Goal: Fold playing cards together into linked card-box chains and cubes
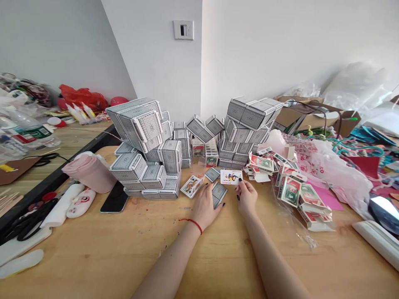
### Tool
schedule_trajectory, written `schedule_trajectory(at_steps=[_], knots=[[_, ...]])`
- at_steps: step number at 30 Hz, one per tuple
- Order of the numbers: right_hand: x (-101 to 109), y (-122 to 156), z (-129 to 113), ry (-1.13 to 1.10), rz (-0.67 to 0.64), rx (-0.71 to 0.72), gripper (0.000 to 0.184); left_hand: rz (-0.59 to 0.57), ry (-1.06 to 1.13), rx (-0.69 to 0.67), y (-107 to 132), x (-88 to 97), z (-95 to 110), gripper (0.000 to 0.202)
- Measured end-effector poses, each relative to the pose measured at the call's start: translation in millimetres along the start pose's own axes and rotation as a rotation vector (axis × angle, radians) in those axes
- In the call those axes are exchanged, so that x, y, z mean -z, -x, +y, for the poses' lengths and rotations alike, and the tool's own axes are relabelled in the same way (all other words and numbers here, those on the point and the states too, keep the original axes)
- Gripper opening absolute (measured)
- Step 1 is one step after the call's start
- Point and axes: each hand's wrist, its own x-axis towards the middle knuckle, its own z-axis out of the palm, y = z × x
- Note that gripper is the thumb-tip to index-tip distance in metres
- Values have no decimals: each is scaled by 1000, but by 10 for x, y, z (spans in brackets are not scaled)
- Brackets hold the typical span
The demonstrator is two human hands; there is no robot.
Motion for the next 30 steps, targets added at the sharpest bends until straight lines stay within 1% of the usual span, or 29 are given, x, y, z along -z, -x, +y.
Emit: schedule_trajectory(at_steps=[2,4,6,8,10,11,14,15,17,19,22,24,26,30], knots=[[4,-4,-16,-44,-5,-21,28,-43,45,38,2,4,10,65],[9,-9,-40,-136,-36,-68,28,-50,113,71,-2,32,32,62],[17,-22,-67,-232,-63,-114,28,-3,213,103,-14,68,56,57],[27,-38,-94,-282,-72,-134,28,54,383,148,-32,99,73,53],[32,-45,-118,-302,-78,-145,29,69,627,227,-57,124,74,51],[33,-43,-129,-316,-87,-155,29,50,775,285,-70,139,68,51],[23,-16,-161,-400,-148,-214,30,-76,1302,468,-108,219,25,50],[19,-5,-170,-433,-178,-239,30,-114,1483,508,-119,261,5,50],[14,13,-185,-476,-235,-277,30,-117,1764,564,-136,362,-33,48],[14,18,-193,-473,-265,-288,29,-74,1925,588,-146,461,-67,49],[20,12,-188,-431,-277,-283,30,-60,2018,600,-150,544,-99,51],[15,11,-175,-390,-286,-274,32,-107,2000,610,-148,535,-107,51],[0,18,-156,-345,-291,-261,32,-203,1920,612,-140,485,-106,49],[-41,37,-117,-272,-243,-213,33,-500,1709,581,-111,364,-92,49]])
